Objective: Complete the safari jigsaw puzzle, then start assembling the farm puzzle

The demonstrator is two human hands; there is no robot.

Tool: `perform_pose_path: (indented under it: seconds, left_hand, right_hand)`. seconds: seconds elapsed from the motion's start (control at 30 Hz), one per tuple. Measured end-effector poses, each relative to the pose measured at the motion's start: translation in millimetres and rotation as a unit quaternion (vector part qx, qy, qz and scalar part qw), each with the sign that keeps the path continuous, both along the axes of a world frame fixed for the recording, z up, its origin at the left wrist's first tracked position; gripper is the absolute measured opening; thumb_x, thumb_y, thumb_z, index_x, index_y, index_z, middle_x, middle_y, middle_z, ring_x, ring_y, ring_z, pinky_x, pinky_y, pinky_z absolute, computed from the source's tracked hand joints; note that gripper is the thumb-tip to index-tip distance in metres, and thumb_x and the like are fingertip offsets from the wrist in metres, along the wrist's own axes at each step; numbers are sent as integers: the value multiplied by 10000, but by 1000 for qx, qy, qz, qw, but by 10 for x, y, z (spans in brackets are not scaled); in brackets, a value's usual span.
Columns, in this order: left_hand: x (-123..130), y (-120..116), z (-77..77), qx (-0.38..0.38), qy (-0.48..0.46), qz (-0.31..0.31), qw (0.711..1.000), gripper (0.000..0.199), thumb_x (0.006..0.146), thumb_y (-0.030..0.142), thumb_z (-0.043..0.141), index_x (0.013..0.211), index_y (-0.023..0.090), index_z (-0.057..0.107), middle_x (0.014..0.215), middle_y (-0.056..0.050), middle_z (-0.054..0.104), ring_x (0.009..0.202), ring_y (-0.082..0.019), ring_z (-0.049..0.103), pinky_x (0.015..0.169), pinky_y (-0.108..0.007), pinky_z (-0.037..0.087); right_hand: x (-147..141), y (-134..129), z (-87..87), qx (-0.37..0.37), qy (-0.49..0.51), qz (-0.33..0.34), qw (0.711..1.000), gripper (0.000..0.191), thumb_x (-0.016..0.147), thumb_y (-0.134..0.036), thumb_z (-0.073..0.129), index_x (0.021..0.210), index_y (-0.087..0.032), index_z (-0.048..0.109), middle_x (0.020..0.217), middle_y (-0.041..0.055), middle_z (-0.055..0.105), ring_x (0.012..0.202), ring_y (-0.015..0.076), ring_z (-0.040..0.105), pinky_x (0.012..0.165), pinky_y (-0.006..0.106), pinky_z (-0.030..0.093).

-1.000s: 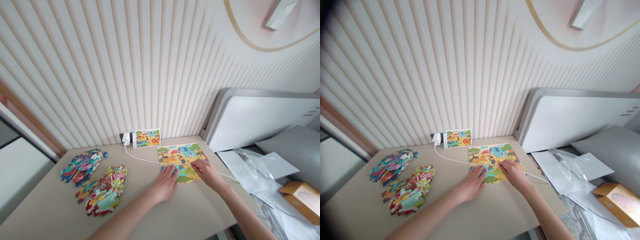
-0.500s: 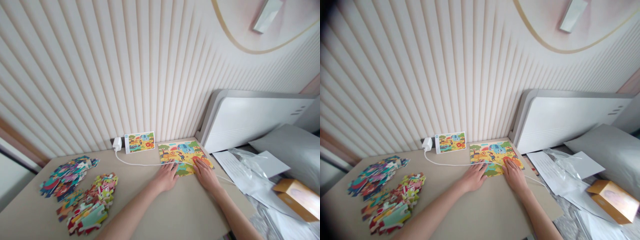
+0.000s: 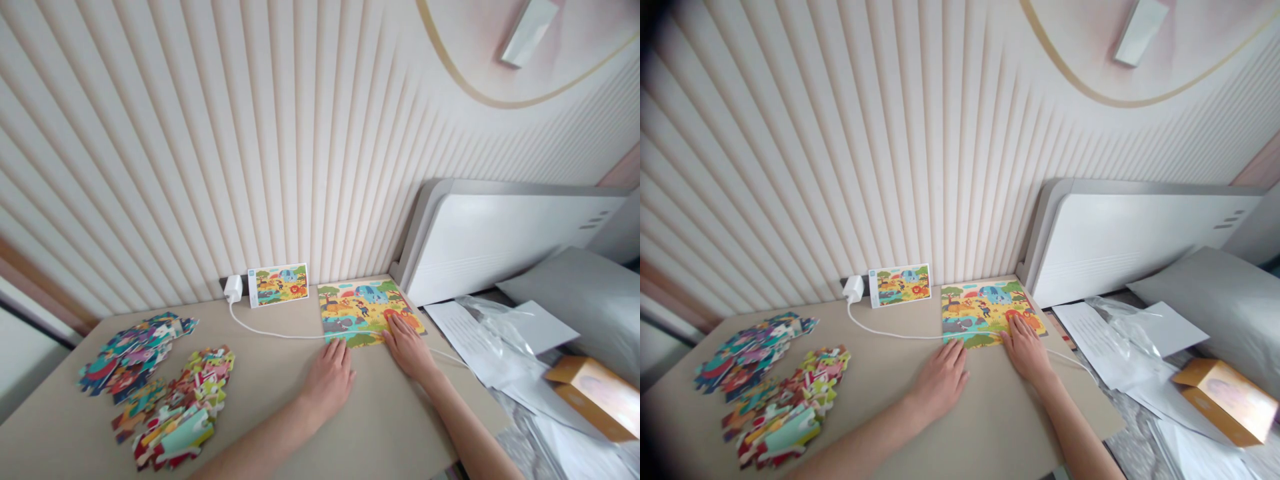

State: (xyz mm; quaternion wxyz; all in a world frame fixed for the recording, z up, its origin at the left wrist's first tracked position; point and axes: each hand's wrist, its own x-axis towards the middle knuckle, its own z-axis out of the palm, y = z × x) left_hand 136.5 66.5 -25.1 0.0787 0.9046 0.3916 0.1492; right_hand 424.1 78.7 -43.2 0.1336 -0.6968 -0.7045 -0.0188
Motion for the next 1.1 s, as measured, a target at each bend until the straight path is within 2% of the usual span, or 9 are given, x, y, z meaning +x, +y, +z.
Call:
perform_pose_path:
  seconds: [0.1,0.23,0.5,0.83,1.1]
  left_hand:
    - [-1,5,-23,-10,8,-7,1000,605,1044,497,379,1468,99,547,1585,-182,468,1493,-339,398,1241,-485,308]
    - [42,67,-37,-9,5,-9,1000,669,1045,537,349,1491,67,513,1608,-199,428,1510,-347,369,1254,-486,289]
    - [145,121,-77,-6,-21,4,1000,634,1048,523,347,1485,95,514,1600,-188,442,1508,-330,376,1257,-479,287]
    - [205,140,-127,-23,-31,-10,999,671,1039,541,351,1544,109,439,1646,-177,371,1543,-337,305,1270,-501,250]
    - [211,156,-126,-27,-30,-21,999,690,1036,559,357,1531,87,451,1656,-184,349,1554,-327,288,1279,-472,239]
  right_hand:
    - [15,42,7,-8,-6,3,1000,657,1064,-533,280,1560,-140,455,1603,161,450,1507,293,398,1238,491,327]
    - [56,156,27,-19,-10,6,1000,642,1066,-515,282,1548,-132,467,1589,178,467,1500,301,407,1227,490,341]
    - [160,340,25,-12,-4,14,1000,604,1073,-463,271,1539,-138,476,1583,174,477,1475,306,445,1216,493,354]
    - [225,411,-27,-11,-5,2,1000,603,1076,-449,249,1539,-137,476,1590,161,471,1494,285,418,1224,500,343]
    - [260,469,-13,-7,-5,-2,1000,569,1072,-424,281,1525,-158,500,1565,153,507,1473,285,449,1203,491,373]
